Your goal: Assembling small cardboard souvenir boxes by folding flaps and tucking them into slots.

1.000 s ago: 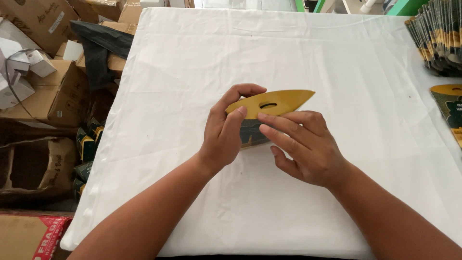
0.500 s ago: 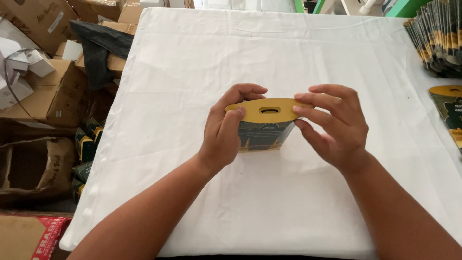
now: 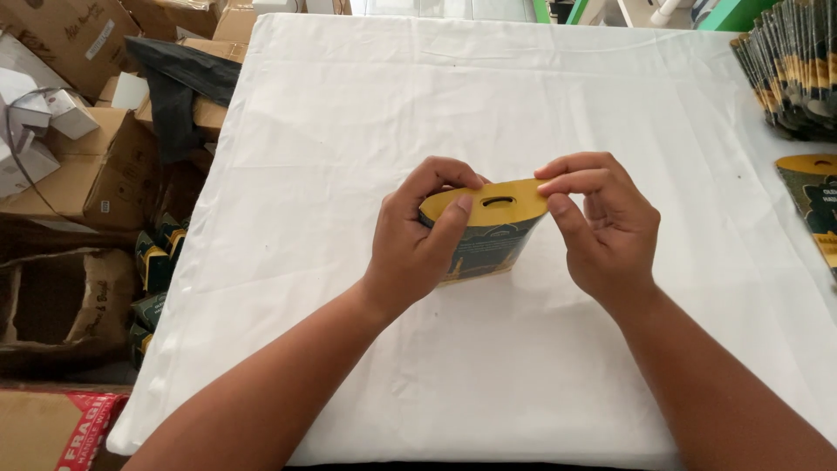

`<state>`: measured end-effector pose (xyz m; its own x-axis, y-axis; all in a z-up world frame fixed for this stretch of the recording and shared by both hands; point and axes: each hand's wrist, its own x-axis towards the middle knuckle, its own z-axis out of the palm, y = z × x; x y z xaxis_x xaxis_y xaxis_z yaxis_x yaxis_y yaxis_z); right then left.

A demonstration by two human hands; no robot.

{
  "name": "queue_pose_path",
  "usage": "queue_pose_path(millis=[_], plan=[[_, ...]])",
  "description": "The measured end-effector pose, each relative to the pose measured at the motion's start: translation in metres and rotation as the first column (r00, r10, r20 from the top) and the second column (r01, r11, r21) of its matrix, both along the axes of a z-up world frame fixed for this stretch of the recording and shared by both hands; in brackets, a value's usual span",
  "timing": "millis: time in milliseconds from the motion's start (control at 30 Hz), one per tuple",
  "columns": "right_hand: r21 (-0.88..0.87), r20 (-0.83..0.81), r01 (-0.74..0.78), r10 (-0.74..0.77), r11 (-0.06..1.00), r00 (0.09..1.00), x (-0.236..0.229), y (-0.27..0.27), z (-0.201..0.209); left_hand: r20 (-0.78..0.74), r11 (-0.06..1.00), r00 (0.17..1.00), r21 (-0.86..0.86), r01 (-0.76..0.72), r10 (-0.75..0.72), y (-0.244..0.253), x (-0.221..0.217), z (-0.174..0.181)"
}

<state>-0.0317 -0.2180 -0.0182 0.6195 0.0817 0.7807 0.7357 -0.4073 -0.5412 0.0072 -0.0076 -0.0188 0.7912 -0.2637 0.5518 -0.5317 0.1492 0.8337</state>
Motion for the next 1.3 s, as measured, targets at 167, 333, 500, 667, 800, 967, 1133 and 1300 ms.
queue_pose_path(millis=[167,333,500,667,800,967,1133,1300], plan=[[0.258,-0.246,-0.019,0.084,0.966,0.966,-0.006,0.009,-0.004,-0.004,0.999,1.0,-0.032,0.016,-0.016,0.0,-0.003,-0.004],[0.302,-0.357,0.028,0.086,0.953,0.93,-0.018,0.025,0.01,0.049,0.999,0.999,-0.054,0.008,-0.006,-0.001,-0.006,0.002],[0.316,-0.4,0.093,0.043,0.944,0.916,-0.024,0.031,0.016,0.081,0.999,0.997,-0.05,-0.006,0.01,-0.002,-0.008,0.0],[0.336,-0.381,0.083,0.055,0.938,0.923,-0.018,0.027,0.011,0.091,0.999,0.996,-0.046,-0.017,0.022,-0.002,-0.009,0.003],[0.273,-0.364,0.089,0.017,0.958,0.931,-0.019,0.027,0.013,0.075,0.999,0.997,-0.051,-0.01,0.013,-0.001,-0.009,0.005],[0.282,-0.221,0.083,-0.019,0.956,0.975,-0.021,0.04,0.016,0.041,0.999,0.999,-0.052,0.014,-0.012,0.001,-0.008,0.01],[0.036,-0.055,0.028,-0.027,0.999,0.998,-0.014,0.023,0.011,0.012,1.0,1.0,0.006,0.009,-0.009,0.004,0.003,0.006],[0.008,-0.029,0.034,-0.034,0.999,0.999,-0.009,0.015,0.002,-0.028,0.995,0.995,-0.037,0.094,-0.095,0.007,0.008,0.002]])
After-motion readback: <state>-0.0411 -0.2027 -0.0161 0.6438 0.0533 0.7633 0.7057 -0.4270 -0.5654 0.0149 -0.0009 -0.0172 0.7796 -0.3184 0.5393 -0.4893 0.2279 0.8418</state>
